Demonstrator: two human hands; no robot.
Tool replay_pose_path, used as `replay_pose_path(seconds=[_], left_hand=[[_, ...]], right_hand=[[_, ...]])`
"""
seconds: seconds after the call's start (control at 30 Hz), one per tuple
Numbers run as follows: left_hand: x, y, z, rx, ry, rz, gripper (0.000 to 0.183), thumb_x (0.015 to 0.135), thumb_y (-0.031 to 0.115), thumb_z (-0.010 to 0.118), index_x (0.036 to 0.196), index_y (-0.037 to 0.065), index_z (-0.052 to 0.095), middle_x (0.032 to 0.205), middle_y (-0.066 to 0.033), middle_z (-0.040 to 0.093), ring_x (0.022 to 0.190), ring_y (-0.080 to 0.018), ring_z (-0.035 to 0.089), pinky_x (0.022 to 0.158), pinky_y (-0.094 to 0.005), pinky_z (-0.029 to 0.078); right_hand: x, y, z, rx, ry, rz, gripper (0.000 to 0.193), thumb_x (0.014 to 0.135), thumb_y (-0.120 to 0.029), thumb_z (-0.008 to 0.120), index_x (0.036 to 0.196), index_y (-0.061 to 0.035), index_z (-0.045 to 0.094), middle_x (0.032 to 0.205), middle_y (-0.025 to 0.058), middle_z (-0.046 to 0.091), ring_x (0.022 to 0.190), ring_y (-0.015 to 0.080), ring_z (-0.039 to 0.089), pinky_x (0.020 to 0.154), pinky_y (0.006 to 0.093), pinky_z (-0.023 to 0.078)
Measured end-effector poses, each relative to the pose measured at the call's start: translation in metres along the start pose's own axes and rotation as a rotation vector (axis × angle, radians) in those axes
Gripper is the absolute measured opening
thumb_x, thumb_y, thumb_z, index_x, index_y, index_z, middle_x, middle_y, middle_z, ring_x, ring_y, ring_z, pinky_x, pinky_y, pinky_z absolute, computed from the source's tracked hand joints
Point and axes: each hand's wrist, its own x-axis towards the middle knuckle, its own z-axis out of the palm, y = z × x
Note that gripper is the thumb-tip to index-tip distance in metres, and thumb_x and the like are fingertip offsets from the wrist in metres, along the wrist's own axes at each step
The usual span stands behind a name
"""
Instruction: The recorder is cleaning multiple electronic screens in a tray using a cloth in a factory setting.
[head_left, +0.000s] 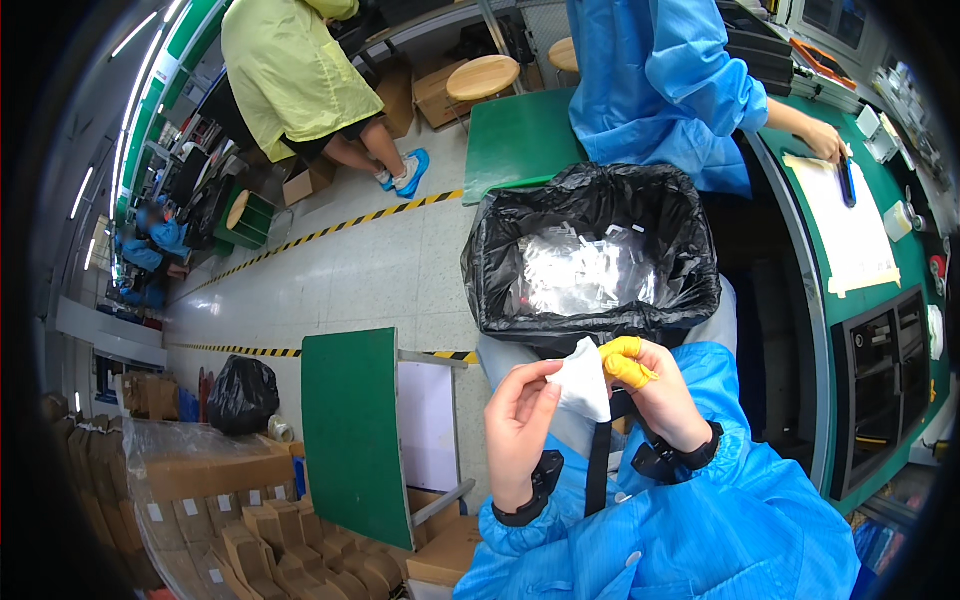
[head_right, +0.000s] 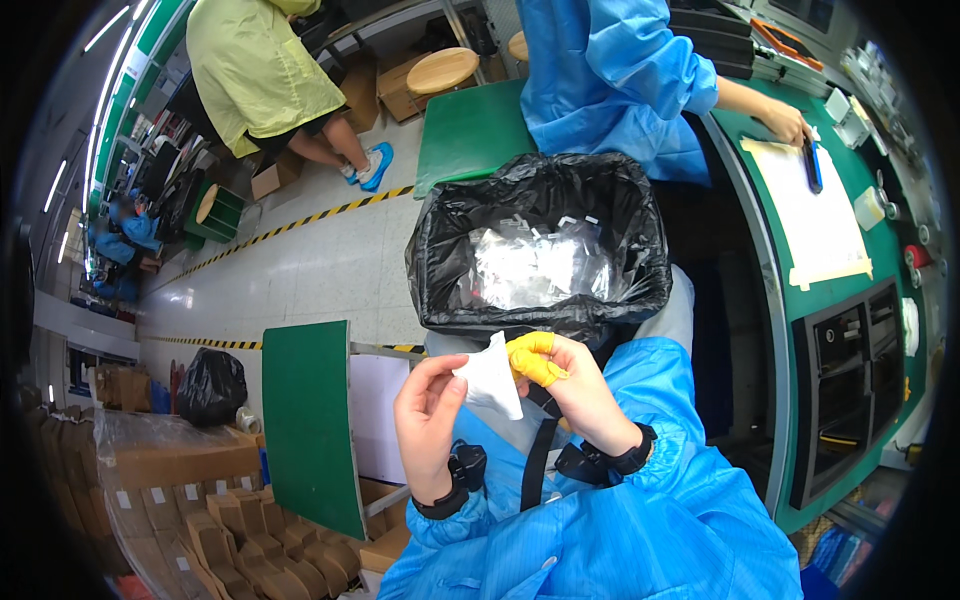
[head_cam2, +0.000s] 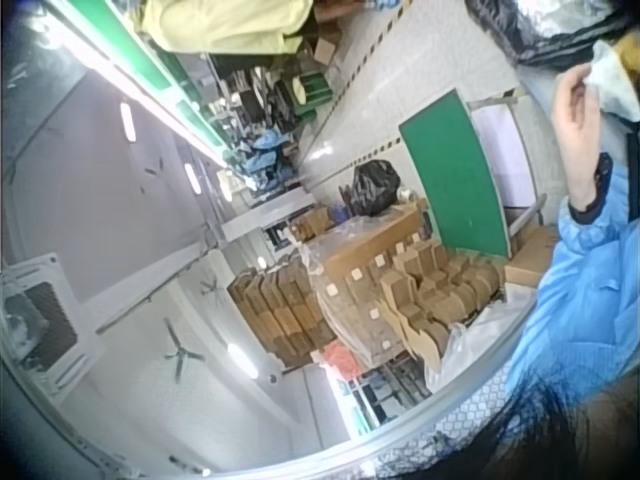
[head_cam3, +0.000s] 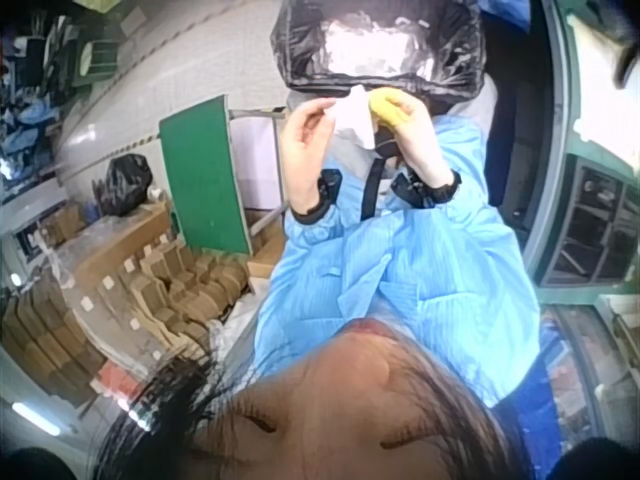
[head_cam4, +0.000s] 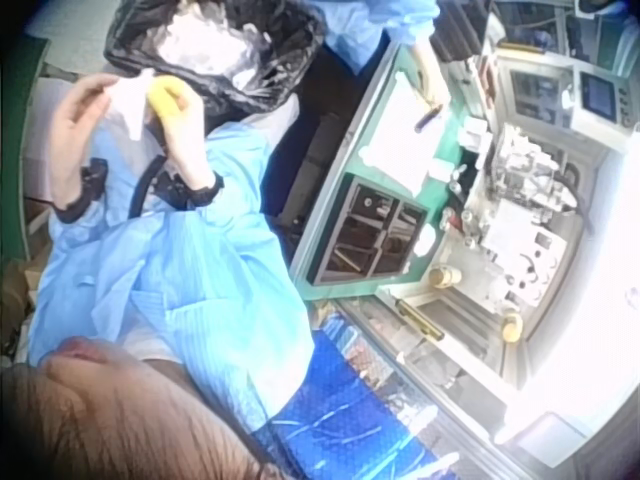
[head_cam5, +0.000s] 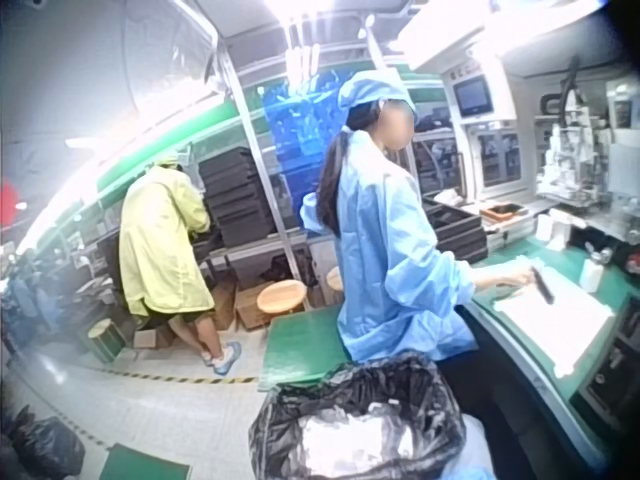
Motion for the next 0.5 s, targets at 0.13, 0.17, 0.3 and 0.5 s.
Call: replay_pose_path(seconds=[0.13, 0.17, 0.3, 0.5], left_hand=[[0.001, 0.0002, 0.0017, 0.021, 0.003, -0.014, 0.028, 0.086, -0.006, 0.06, 0.114, -0.005, 0.059, 0.105, -0.0062, 0.055, 0.093, -0.0109, 0.058, 0.082, -0.0219, 0.047], [0.0015, -0.0001, 0.0022, 0.043, 0.008, -0.01, 0.03, 0.085, -0.006, 0.061, 0.116, -0.005, 0.059, 0.106, -0.0064, 0.054, 0.092, -0.0108, 0.057, 0.082, -0.0216, 0.047], [0.0014, 0.0009, 0.0044, 0.138, 0.033, 0.03, 0.031, 0.084, -0.007, 0.06, 0.115, -0.006, 0.058, 0.102, -0.0061, 0.055, 0.09, -0.0104, 0.057, 0.08, -0.0224, 0.046], [0.0033, -0.0005, 0.0084, 0.225, 0.039, 0.048, 0.027, 0.084, -0.006, 0.061, 0.112, -0.005, 0.06, 0.102, -0.0046, 0.053, 0.088, -0.0093, 0.056, 0.077, -0.0201, 0.045]], right_hand=[[-0.0008, -0.0032, 0.0029, -0.017, 0.005, -0.03, 0.021, 0.091, -0.013, 0.06, 0.107, 0.0006, 0.06, 0.089, 0.0039, 0.065, 0.076, 0.0089, 0.059, 0.07, 0.0232, 0.048], [-0.0008, -0.0035, 0.003, -0.019, -0.002, -0.042, 0.022, 0.091, -0.013, 0.061, 0.109, 0.0004, 0.06, 0.09, 0.004, 0.065, 0.077, 0.0088, 0.059, 0.07, 0.0232, 0.048], [-0.0026, -0.0037, -0.0005, -0.029, -0.006, -0.039, 0.023, 0.09, -0.01, 0.062, 0.11, 0.0002, 0.059, 0.092, 0.0039, 0.065, 0.08, 0.0094, 0.06, 0.071, 0.0232, 0.048], [-0.0064, -0.0013, -0.0021, -0.042, 0.026, -0.091, 0.032, 0.085, -0.003, 0.067, 0.115, -0.0008, 0.055, 0.104, 0.0054, 0.062, 0.093, 0.0113, 0.06, 0.084, 0.0255, 0.049]])
